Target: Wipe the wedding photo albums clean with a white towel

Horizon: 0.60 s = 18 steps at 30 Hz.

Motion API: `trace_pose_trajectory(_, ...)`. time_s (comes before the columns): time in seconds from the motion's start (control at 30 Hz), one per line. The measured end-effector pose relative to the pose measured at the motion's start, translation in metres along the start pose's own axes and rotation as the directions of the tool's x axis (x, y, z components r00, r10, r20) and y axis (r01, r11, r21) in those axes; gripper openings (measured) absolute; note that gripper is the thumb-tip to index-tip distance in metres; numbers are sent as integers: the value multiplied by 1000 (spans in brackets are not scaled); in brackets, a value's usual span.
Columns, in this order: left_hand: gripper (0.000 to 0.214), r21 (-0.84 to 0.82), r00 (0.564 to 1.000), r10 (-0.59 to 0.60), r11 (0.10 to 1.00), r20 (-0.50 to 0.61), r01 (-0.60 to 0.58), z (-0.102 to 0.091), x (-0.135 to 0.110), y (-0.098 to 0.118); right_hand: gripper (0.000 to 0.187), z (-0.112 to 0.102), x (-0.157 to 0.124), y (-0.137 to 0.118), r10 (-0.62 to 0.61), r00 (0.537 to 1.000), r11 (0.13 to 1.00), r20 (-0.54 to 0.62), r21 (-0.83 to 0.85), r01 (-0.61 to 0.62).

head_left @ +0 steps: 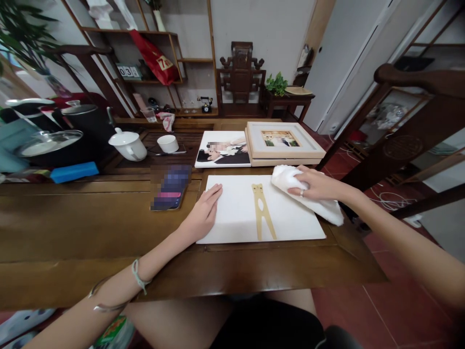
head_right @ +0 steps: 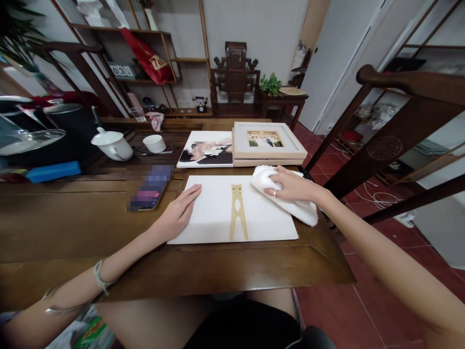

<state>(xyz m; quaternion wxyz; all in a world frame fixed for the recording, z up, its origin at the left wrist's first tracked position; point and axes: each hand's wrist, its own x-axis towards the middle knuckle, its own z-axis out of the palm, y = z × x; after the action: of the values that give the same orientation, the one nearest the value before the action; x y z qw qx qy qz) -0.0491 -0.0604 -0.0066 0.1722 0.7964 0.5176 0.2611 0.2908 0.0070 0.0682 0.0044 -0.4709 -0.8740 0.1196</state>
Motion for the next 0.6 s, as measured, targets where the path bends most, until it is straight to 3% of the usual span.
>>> trace_pose_trajectory(0.17, 48, -3, 1000, 13, 1000, -4, -13, 0, 0, -1, 18, 2, 13, -12, -184, 982, 983, -43, 5, 184)
trace_pose_trajectory(0.33, 48, 9, 1000, 7, 1000, 0, -7, -1, 0, 0, 16, 12, 23, -10, -325, 935, 943, -140, 26, 332)
trace_pose_trajectory(0.43, 49, 18, 1000, 0, 1000, 6, 0, -2, 0, 1, 17, 21, 9, -9, -398, 901, 910, -174, 46, 411)
trace_pose_trajectory(0.6, 49, 24, 1000, -3, 1000, 8, 3, -1, 1, 1, 10, 29, -42, -30, -549, 823, 828, -143, 43, 559)
